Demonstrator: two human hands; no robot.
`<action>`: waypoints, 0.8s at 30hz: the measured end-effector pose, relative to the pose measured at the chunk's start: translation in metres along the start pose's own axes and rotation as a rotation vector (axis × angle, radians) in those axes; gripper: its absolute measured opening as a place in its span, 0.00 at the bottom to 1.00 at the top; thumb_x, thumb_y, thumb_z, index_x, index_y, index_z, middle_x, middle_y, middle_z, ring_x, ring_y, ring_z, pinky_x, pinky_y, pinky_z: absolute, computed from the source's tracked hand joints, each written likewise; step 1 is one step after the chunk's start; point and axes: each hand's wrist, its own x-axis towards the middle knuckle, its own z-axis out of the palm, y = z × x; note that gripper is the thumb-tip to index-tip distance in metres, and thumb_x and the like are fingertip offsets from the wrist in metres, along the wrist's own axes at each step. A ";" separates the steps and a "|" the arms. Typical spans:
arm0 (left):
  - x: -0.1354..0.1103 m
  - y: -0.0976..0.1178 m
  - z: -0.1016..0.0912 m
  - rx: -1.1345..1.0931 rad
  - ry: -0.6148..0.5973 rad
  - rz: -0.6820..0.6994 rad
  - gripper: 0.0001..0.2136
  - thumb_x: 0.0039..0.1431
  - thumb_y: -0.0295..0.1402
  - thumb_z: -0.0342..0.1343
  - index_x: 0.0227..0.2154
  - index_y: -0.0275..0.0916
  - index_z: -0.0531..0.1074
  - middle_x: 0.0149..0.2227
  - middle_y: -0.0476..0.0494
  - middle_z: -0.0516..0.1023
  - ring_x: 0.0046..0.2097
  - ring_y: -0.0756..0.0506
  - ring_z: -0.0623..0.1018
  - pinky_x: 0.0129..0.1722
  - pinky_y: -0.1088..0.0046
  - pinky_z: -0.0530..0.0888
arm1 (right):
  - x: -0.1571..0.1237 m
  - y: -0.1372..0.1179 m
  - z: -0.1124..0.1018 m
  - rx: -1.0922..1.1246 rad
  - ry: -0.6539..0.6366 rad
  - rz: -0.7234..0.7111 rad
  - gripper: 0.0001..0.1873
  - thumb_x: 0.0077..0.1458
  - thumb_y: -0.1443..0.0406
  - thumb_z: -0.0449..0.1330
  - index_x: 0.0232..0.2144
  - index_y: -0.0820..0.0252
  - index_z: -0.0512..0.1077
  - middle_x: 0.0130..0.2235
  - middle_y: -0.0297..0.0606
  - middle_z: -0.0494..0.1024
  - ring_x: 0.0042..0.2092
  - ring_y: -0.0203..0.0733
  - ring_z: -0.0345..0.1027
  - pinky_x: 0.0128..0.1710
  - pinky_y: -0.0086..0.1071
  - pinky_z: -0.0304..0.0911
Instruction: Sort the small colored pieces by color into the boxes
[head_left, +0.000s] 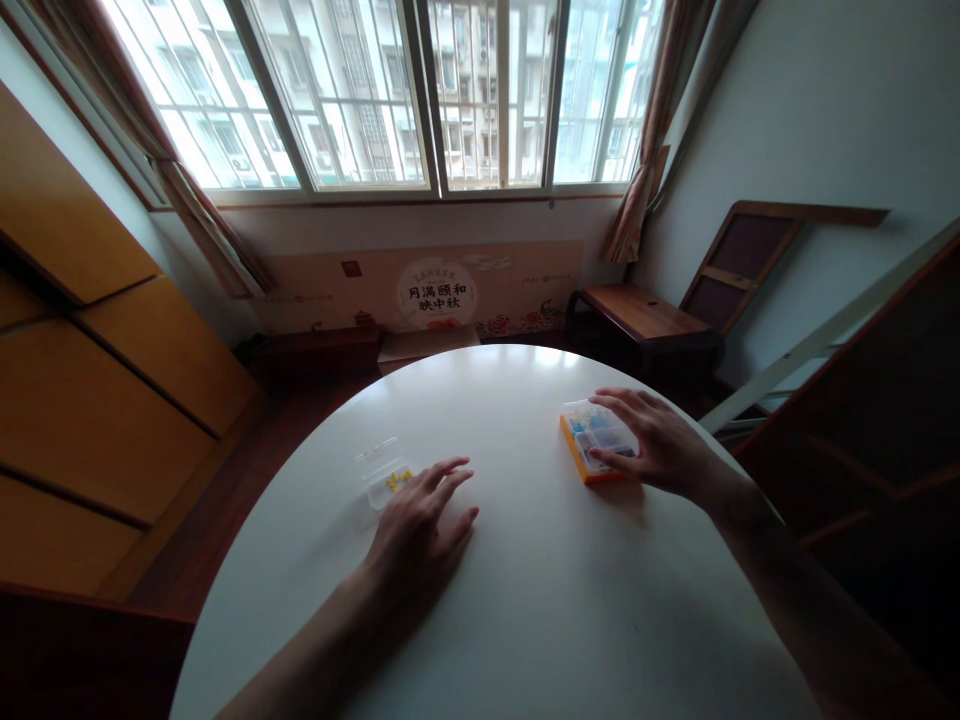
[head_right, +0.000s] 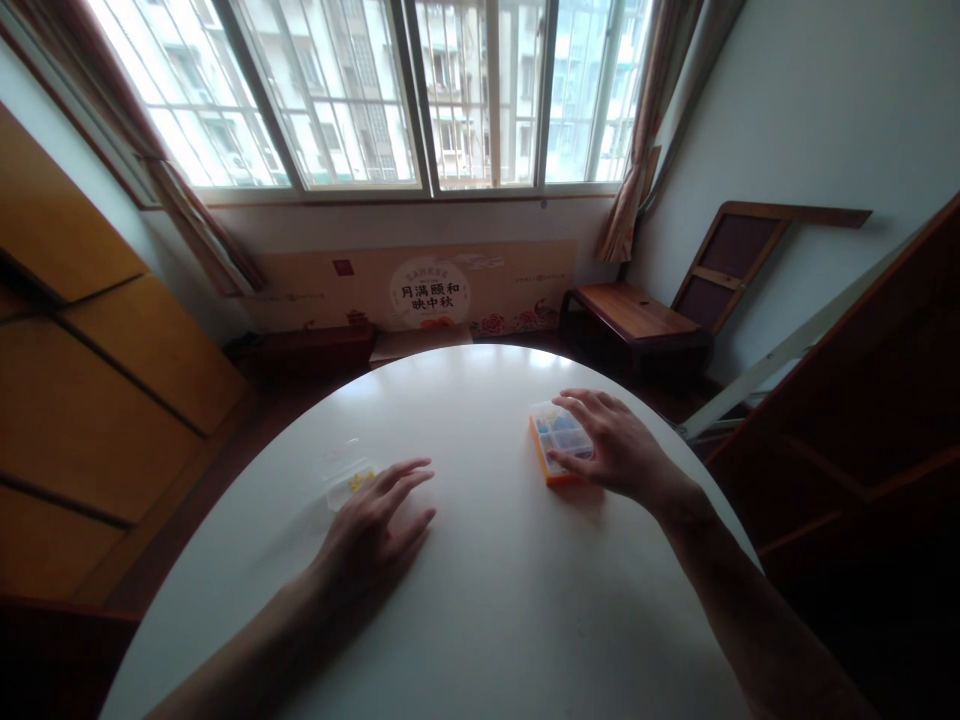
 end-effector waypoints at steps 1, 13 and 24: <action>0.000 0.000 0.000 0.004 0.008 0.004 0.17 0.73 0.38 0.58 0.61 0.47 0.72 0.67 0.39 0.77 0.60 0.35 0.82 0.58 0.52 0.81 | 0.002 -0.006 -0.001 0.002 0.025 -0.017 0.34 0.66 0.51 0.68 0.69 0.53 0.67 0.68 0.50 0.74 0.67 0.62 0.70 0.67 0.59 0.67; 0.005 -0.030 -0.041 0.261 0.276 -0.127 0.39 0.68 0.48 0.66 0.75 0.47 0.54 0.76 0.32 0.63 0.74 0.26 0.67 0.72 0.41 0.67 | -0.005 -0.117 0.069 0.402 -0.263 -0.376 0.43 0.68 0.47 0.66 0.76 0.53 0.59 0.75 0.52 0.66 0.75 0.60 0.62 0.75 0.57 0.59; -0.015 -0.059 -0.042 0.229 0.132 -0.265 0.26 0.71 0.51 0.58 0.65 0.43 0.70 0.61 0.36 0.81 0.59 0.31 0.82 0.56 0.53 0.82 | -0.007 -0.112 0.078 0.446 -0.343 -0.365 0.42 0.70 0.45 0.64 0.77 0.52 0.60 0.76 0.49 0.64 0.76 0.58 0.59 0.78 0.56 0.53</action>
